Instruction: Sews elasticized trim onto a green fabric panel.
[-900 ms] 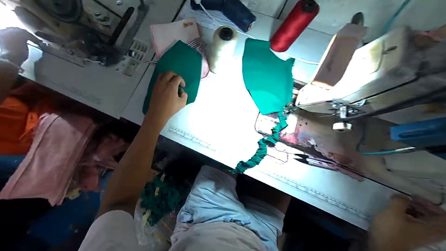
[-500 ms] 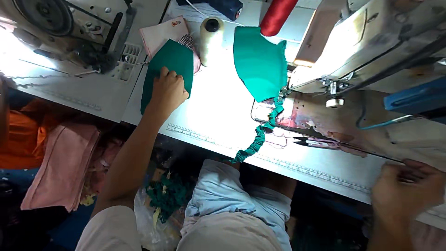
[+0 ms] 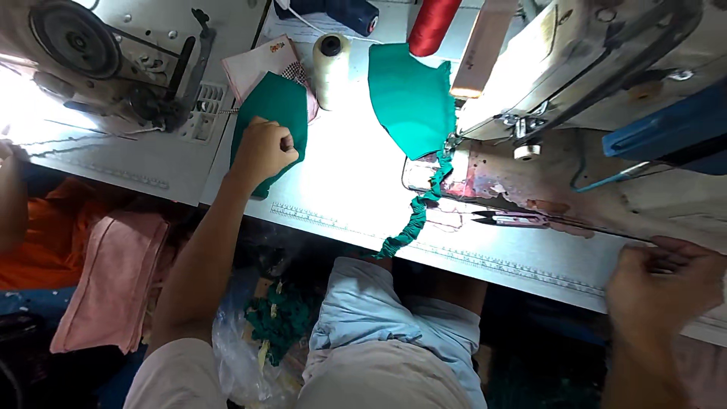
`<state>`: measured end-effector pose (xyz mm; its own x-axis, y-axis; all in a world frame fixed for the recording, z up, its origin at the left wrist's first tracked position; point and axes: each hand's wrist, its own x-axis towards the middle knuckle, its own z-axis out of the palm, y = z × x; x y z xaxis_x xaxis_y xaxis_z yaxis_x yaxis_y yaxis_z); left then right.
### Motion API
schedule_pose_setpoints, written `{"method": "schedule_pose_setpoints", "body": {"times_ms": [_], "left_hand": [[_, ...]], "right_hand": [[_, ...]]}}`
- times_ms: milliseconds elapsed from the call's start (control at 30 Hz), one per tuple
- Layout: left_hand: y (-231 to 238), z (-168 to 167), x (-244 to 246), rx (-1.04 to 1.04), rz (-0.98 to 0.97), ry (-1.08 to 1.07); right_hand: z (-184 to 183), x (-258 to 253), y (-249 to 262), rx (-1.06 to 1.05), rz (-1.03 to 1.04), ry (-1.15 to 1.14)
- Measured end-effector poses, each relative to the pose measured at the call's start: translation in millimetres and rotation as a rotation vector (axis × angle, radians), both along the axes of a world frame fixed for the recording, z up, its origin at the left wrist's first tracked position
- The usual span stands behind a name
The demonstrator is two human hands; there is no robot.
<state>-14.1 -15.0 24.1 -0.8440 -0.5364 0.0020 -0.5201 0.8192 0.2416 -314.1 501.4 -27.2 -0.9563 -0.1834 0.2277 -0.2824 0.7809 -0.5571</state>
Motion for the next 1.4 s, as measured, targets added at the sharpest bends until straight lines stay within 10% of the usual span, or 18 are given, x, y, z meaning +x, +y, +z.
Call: {"method": "schedule_pose_setpoints", "body": {"times_ms": [667,1033,1233,1400], "left_hand": [[-21.9,-8.8,28.9,0.482,0.126,0.403],[-23.4,-10.2,51.2,0.674,0.198,1.032],[46.5,25.6,9.3,0.471,-0.292,0.767],[122.1,-22.1,-47.7,0.399,-0.474,0.399]], "right_hand": [[3.3,19.6,-13.0,0.012,0.089,0.228],[4.5,102.3,-122.8,-0.161,0.497,0.282],[8.6,115.9,-120.3,-0.167,0.454,0.198],[27.8,146.6,-155.5,-0.002,0.561,0.085]]}}
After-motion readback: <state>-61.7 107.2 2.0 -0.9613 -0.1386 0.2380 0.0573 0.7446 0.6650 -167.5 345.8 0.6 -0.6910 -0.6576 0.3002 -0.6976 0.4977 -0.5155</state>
